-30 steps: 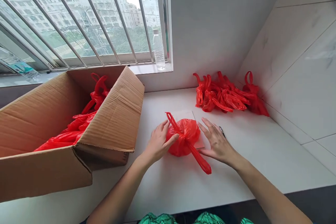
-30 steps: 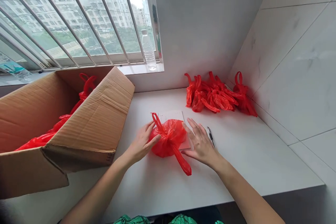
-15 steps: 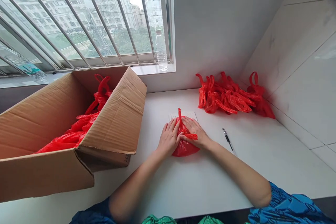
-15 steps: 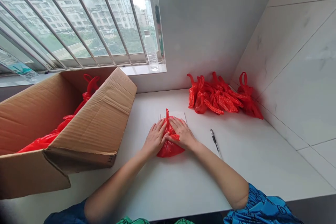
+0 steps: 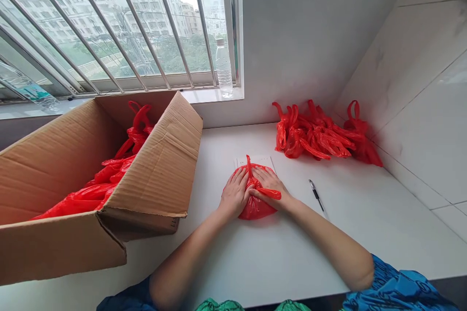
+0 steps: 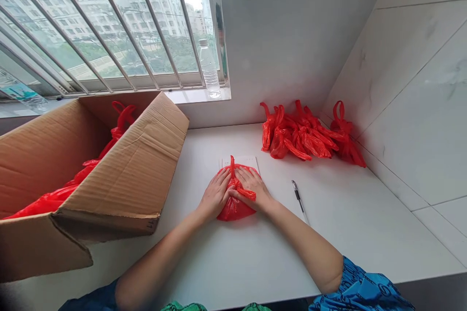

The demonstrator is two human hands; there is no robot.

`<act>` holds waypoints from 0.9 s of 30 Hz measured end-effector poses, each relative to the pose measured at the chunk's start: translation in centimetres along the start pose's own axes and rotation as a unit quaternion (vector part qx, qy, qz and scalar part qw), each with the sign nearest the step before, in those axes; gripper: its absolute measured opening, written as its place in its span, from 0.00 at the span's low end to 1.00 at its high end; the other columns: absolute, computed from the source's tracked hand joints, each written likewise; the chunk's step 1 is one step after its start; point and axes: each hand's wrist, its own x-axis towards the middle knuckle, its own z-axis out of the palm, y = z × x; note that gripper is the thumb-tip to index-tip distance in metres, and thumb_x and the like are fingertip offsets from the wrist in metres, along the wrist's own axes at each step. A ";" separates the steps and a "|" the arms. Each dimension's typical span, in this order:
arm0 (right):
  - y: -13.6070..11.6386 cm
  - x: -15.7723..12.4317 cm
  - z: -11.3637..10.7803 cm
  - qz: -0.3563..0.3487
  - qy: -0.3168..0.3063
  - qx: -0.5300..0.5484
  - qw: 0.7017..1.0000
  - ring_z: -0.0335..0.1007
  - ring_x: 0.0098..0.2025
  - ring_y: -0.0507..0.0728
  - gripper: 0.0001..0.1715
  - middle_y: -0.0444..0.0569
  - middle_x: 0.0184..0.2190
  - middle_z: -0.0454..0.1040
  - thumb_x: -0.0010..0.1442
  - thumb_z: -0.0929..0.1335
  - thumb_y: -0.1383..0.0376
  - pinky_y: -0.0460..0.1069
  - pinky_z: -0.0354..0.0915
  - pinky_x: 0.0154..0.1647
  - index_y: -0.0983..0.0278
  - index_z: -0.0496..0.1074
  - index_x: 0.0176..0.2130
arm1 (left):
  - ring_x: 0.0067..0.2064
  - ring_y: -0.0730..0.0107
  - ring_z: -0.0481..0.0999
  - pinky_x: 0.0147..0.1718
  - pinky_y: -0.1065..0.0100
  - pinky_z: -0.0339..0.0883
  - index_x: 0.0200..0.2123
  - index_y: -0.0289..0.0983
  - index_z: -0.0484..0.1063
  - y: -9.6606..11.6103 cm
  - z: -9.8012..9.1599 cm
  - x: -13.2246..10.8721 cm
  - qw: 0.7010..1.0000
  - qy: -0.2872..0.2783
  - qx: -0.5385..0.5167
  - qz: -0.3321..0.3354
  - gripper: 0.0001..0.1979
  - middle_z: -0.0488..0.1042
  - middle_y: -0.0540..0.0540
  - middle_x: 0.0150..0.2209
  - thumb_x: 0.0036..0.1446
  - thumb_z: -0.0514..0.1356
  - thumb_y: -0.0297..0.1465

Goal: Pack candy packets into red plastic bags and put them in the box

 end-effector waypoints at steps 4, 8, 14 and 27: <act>-0.3 -0.1 -0.4 -0.003 0.017 0.014 1.000 0.49 0.71 0.65 0.41 0.57 0.69 0.58 0.68 0.58 0.45 0.65 0.46 0.71 0.65 0.54 0.69 | 0.69 0.53 0.57 0.67 0.48 0.53 0.64 0.34 0.63 0.0 -0.1 0.0 0.999 0.034 -0.043 0.001 0.24 0.63 0.38 0.66 0.69 0.49 0.37; -0.2 -0.6 -1.7 -0.034 0.033 0.068 0.997 0.57 0.67 0.66 0.44 0.58 0.66 0.63 0.63 0.65 0.45 0.63 0.55 0.67 0.63 0.56 0.68 | 0.64 0.54 0.65 0.63 0.50 0.60 0.55 0.38 0.71 0.1 -0.9 -0.1 0.990 0.062 -0.124 0.003 0.17 0.70 0.40 0.60 0.66 0.54 0.37; -1.1 -1.9 -4.4 -0.048 0.060 0.078 0.994 0.71 0.52 0.65 0.32 0.55 0.48 0.78 0.60 0.71 0.58 0.63 0.63 0.56 0.62 0.66 0.61 | 0.53 0.58 0.74 0.56 0.53 0.66 0.43 0.41 0.73 1.9 -3.6 -0.7 0.985 0.074 -0.156 -0.005 0.07 0.76 0.44 0.49 0.63 0.58 0.34; -9.1 -3.5 -11.7 -0.011 0.200 0.391 0.898 0.71 0.26 0.53 0.15 0.44 0.23 0.76 0.61 0.72 0.56 0.47 0.67 0.27 0.62 0.75 0.27 | 0.44 0.55 0.78 0.37 0.62 0.70 0.48 0.40 0.70 9.9 -16.9 -2.6 0.998 -0.025 -0.021 0.046 0.22 0.77 0.43 0.45 0.56 0.63 0.48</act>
